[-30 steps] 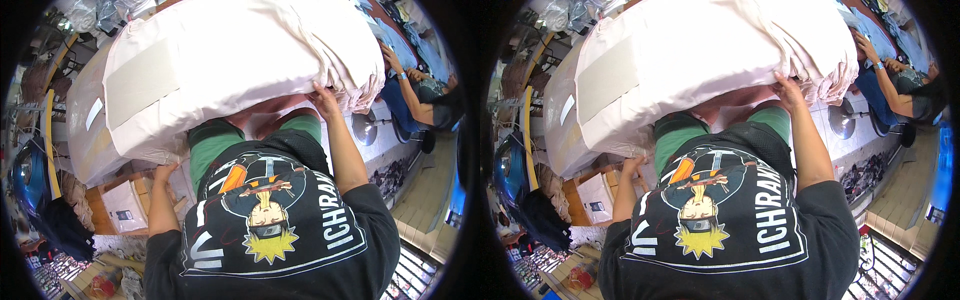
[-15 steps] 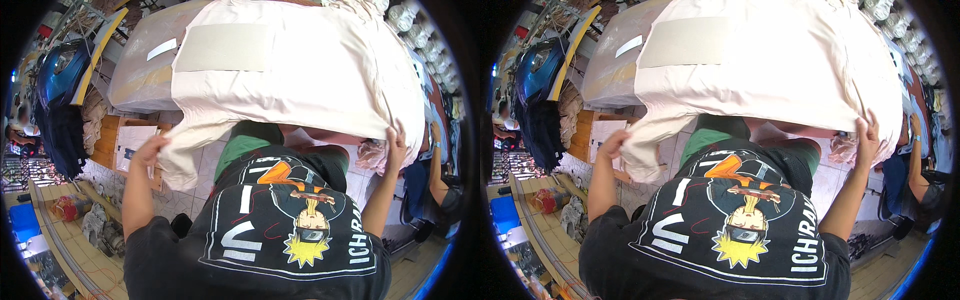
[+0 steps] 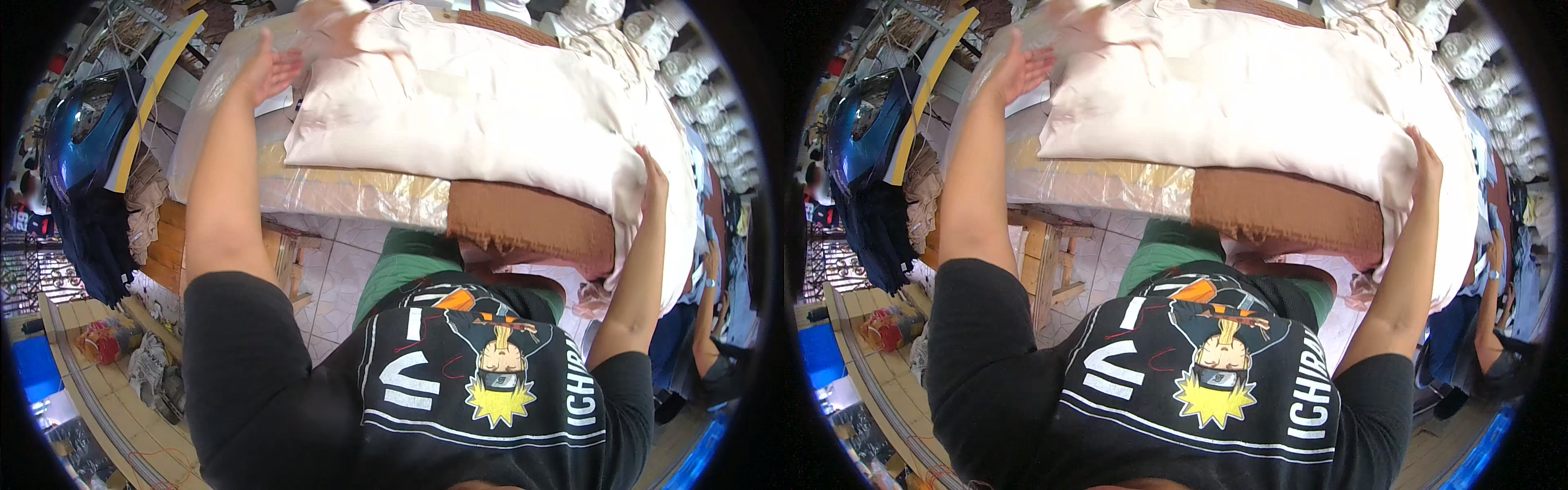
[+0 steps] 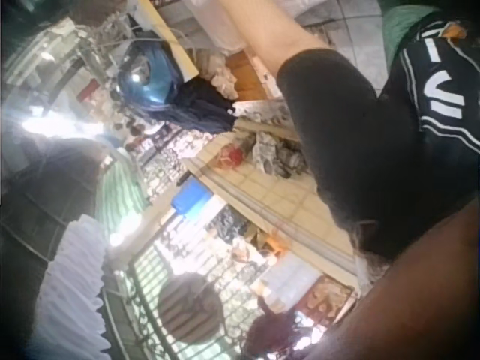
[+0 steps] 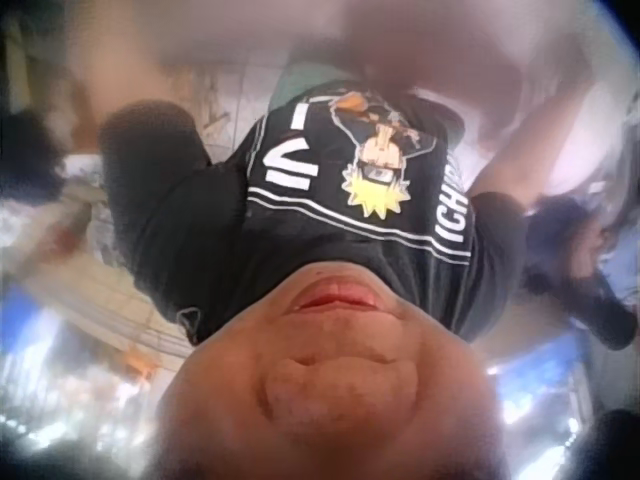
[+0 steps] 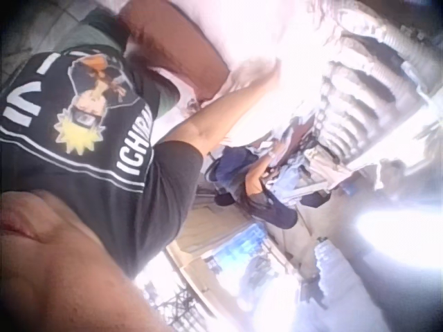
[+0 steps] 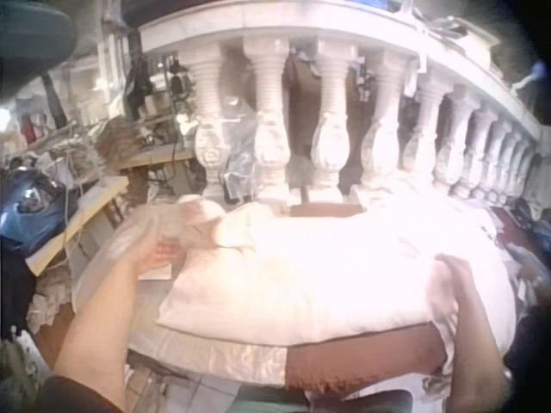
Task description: The person uses shears to trim loose threads from a shirt and then folds the shirt over a piece of cardboard on a table.
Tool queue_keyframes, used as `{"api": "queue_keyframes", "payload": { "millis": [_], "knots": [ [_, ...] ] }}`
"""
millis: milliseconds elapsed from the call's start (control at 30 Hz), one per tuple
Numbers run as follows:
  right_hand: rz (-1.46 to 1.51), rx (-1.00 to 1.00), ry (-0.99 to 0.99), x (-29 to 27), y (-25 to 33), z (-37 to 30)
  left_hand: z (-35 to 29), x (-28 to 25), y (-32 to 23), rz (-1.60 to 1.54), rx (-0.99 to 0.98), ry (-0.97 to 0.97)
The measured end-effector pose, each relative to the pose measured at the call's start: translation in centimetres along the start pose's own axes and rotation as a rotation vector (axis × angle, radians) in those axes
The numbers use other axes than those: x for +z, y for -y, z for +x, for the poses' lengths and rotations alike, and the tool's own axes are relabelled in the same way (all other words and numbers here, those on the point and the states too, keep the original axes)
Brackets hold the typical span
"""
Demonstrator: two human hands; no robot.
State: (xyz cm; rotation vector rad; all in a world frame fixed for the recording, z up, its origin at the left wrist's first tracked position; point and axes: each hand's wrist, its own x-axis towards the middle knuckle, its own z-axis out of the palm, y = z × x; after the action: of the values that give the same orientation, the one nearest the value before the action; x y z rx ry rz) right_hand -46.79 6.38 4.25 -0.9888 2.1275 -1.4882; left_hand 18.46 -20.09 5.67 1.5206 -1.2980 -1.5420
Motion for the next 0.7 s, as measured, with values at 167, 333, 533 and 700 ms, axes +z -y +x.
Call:
{"api": "queue_keyframes", "payload": {
  "millis": [167, 333, 533, 700],
  "knots": [
    [-0.245, 0.058, -0.004, -1.5, 0.5, -3.3, -3.9, 0.1, 7.0, 0.665, 0.171, -0.175],
    [-0.355, 0.189, 0.031, -1.4, 0.8, -5.8, -9.2, 2.6, 11.0, 0.679, 0.173, -0.422],
    [-0.487, 0.154, 0.156, -1.2, 0.4, -7.4, -8.6, 3.6, 9.9, 0.831, 0.035, -0.369],
    [-0.443, 0.005, -0.105, -0.3, -1.9, -8.1, -7.3, 2.6, 11.6, 0.745, 0.149, -0.4]
  ]
}}
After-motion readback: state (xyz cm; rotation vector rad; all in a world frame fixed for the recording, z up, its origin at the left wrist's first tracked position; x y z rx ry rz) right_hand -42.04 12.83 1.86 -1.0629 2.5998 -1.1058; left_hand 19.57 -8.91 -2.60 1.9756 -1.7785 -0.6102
